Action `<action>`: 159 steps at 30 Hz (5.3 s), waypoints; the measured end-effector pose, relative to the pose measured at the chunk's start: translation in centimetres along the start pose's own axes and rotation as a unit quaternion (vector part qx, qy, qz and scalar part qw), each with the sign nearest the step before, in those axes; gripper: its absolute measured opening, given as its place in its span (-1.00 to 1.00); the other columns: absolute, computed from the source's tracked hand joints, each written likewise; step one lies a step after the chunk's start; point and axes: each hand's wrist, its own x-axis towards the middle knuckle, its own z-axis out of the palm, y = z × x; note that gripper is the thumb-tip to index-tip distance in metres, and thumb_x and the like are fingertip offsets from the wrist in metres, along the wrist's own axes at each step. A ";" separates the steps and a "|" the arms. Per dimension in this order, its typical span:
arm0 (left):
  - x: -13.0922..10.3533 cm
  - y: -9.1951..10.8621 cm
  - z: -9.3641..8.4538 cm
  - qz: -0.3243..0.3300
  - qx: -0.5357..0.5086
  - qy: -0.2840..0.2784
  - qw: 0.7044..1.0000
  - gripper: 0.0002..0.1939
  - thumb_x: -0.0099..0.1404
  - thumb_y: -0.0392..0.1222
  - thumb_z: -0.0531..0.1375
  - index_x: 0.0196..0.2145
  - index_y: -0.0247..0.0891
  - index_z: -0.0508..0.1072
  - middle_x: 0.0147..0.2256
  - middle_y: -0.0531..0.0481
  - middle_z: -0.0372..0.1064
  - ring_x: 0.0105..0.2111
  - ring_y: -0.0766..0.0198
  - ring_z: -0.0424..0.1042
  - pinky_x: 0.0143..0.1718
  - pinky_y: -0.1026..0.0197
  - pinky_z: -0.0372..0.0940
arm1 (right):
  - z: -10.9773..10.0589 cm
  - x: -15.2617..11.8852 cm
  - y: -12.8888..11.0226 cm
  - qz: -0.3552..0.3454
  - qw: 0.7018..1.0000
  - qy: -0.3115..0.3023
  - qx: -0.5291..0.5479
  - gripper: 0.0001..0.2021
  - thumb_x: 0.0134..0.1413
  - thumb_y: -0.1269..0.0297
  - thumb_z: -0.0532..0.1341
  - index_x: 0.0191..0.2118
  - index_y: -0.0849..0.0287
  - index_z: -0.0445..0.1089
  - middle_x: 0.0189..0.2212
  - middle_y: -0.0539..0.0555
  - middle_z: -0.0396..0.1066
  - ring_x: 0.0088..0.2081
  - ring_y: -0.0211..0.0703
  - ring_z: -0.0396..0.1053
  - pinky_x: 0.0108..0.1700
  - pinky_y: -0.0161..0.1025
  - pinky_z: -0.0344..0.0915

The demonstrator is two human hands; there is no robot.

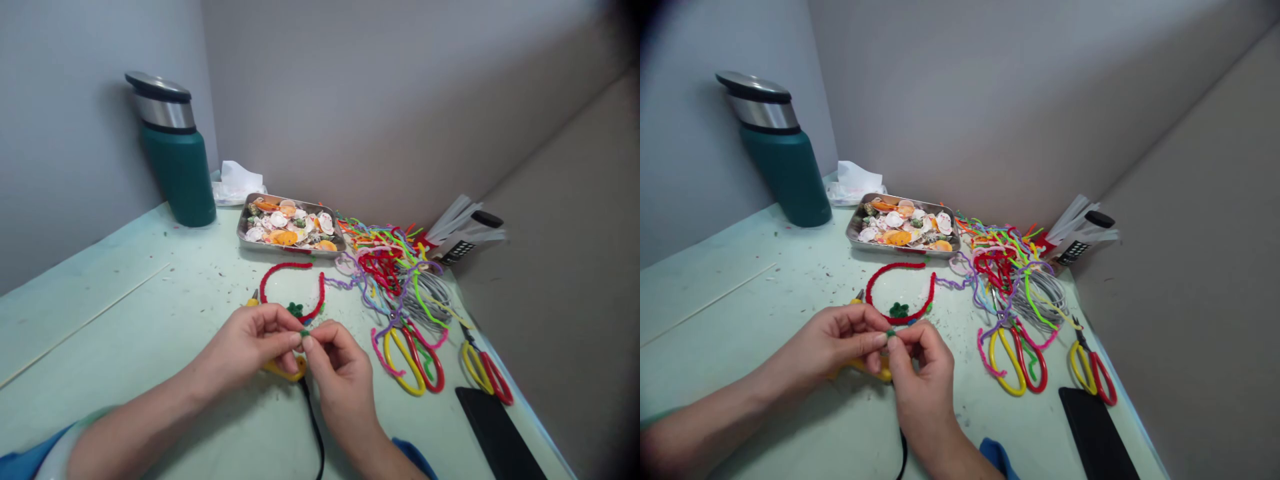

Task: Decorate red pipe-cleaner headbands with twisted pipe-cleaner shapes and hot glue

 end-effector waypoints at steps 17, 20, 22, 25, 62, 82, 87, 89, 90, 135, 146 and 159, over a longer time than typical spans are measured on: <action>0.0 0.3 -0.2 0.052 0.135 0.073 0.987 -0.88 0.09 -0.20 0.19 -0.42 -0.27 0.48 -0.61 0.11 0.37 -0.65 0.39 0.29 -0.61 0.36 0.21 | -1.9 0.9 -0.4 -0.075 0.985 -0.077 -0.133 -0.90 0.10 0.41 0.14 -0.35 0.17 0.40 -0.41 0.02 0.36 -0.39 -0.24 0.31 -0.37 -0.31 0.24; -0.1 0.1 -0.2 0.072 0.156 0.069 0.983 -0.88 0.13 -0.20 0.17 -0.40 -0.26 0.48 -0.56 0.09 0.40 -0.62 0.39 0.31 -0.59 0.36 0.23 | -1.6 0.8 -0.5 -0.080 0.981 -0.088 -0.155 -0.90 0.08 0.43 0.13 -0.37 0.17 0.39 -0.41 0.02 0.35 -0.40 -0.25 0.30 -0.38 -0.31 0.22; -0.2 0.0 -0.2 0.084 0.183 0.067 0.977 -0.86 0.16 -0.18 0.15 -0.37 -0.25 0.48 -0.53 0.07 0.42 -0.60 0.37 0.34 -0.57 0.36 0.25 | -1.5 0.7 -0.4 -0.064 0.981 -0.092 -0.158 -0.91 0.08 0.41 0.13 -0.38 0.18 0.38 -0.43 0.01 0.34 -0.42 -0.25 0.29 -0.39 -0.31 0.22; -0.4 0.0 -0.4 0.118 0.261 0.073 0.955 -0.83 0.20 -0.19 0.12 -0.33 -0.23 0.50 -0.44 0.03 0.48 -0.52 0.32 0.40 -0.49 0.33 0.28 | -1.4 0.8 -0.2 -0.020 0.987 -0.097 -0.129 -0.91 0.08 0.37 0.13 -0.39 0.19 0.36 -0.45 0.01 0.33 -0.44 -0.25 0.28 -0.41 -0.32 0.22; -0.5 -1.2 -0.6 0.393 0.445 0.096 0.799 -0.83 0.26 -0.38 0.07 -0.24 -0.32 0.44 -0.36 -0.06 0.47 -0.39 0.33 0.44 -0.37 0.32 0.32 | -1.2 1.2 -1.3 0.148 0.983 -0.075 0.073 -0.84 -0.02 0.23 0.24 -0.41 0.24 0.37 -0.67 -0.12 0.20 -0.62 -0.40 0.08 -0.56 -0.41 0.04; -0.5 -0.8 -0.5 0.350 0.428 0.087 0.829 -0.80 0.26 -0.35 0.06 -0.21 -0.25 0.44 -0.31 -0.04 0.49 -0.35 0.28 0.46 -0.34 0.30 0.32 | -1.7 1.7 -1.4 0.202 0.968 -0.095 0.113 -0.84 -0.03 0.25 0.25 -0.48 0.23 0.33 -0.72 -0.14 0.13 -0.64 -0.40 -0.02 -0.56 -0.38 -0.10; -0.6 -0.1 -0.3 0.203 0.358 0.062 0.909 -0.78 0.29 -0.13 0.05 -0.26 -0.23 0.46 -0.42 0.02 0.47 -0.51 0.34 0.41 -0.48 0.34 0.27 | -1.7 1.6 -1.2 0.136 0.987 -0.076 0.033 -0.86 -0.03 0.26 0.24 -0.47 0.21 0.34 -0.61 -0.08 0.23 -0.58 -0.35 0.10 -0.52 -0.36 0.04; -0.5 0.0 -0.2 0.183 0.349 0.058 0.917 -0.75 0.30 -0.10 0.04 -0.29 -0.24 0.46 -0.45 0.03 0.45 -0.51 0.34 0.39 -0.50 0.35 0.25 | -1.6 1.3 -1.0 0.074 0.993 -0.081 -0.031 -0.89 0.02 0.29 0.20 -0.45 0.20 0.34 -0.54 -0.04 0.28 -0.51 -0.30 0.17 -0.47 -0.34 0.11; -0.5 0.0 -0.2 0.179 0.349 0.058 0.918 -0.76 0.29 -0.10 0.04 -0.32 -0.24 0.46 -0.46 0.03 0.45 -0.49 0.33 0.38 -0.49 0.36 0.24 | -1.7 1.2 -0.9 0.037 0.994 -0.082 -0.066 -0.90 0.04 0.32 0.18 -0.45 0.20 0.34 -0.51 -0.02 0.29 -0.49 -0.29 0.20 -0.45 -0.33 0.14; -0.4 0.3 -0.4 0.175 0.395 0.068 0.900 -0.80 0.22 -0.25 0.06 -0.50 -0.25 0.42 -0.58 0.09 0.38 -0.57 0.37 0.30 -0.53 0.37 0.15 | -1.7 0.8 -0.4 -0.098 0.960 -0.125 -0.229 -0.90 0.10 0.43 0.11 -0.40 0.16 0.33 -0.47 0.00 0.30 -0.44 -0.24 0.25 -0.41 -0.29 0.14; -0.6 0.1 -0.3 0.191 0.426 0.073 0.881 -0.81 0.25 -0.25 0.05 -0.47 -0.24 0.40 -0.53 0.07 0.40 -0.53 0.35 0.32 -0.48 0.33 0.15 | -1.7 1.0 -0.7 -0.070 0.964 -0.134 -0.219 -0.91 0.09 0.44 0.10 -0.37 0.18 0.32 -0.45 0.00 0.27 -0.44 -0.26 0.24 -0.41 -0.31 0.16; -0.6 0.6 -0.7 0.101 0.334 0.053 0.936 -0.70 0.26 -0.07 0.04 -0.47 -0.27 0.46 -0.62 0.10 0.32 -0.61 0.38 0.26 -0.57 0.37 0.12 | -2.0 1.4 -1.0 -0.058 0.968 -0.137 -0.203 -0.89 0.02 0.45 0.11 -0.48 0.20 0.29 -0.53 -0.03 0.24 -0.51 -0.29 0.21 -0.47 -0.34 0.14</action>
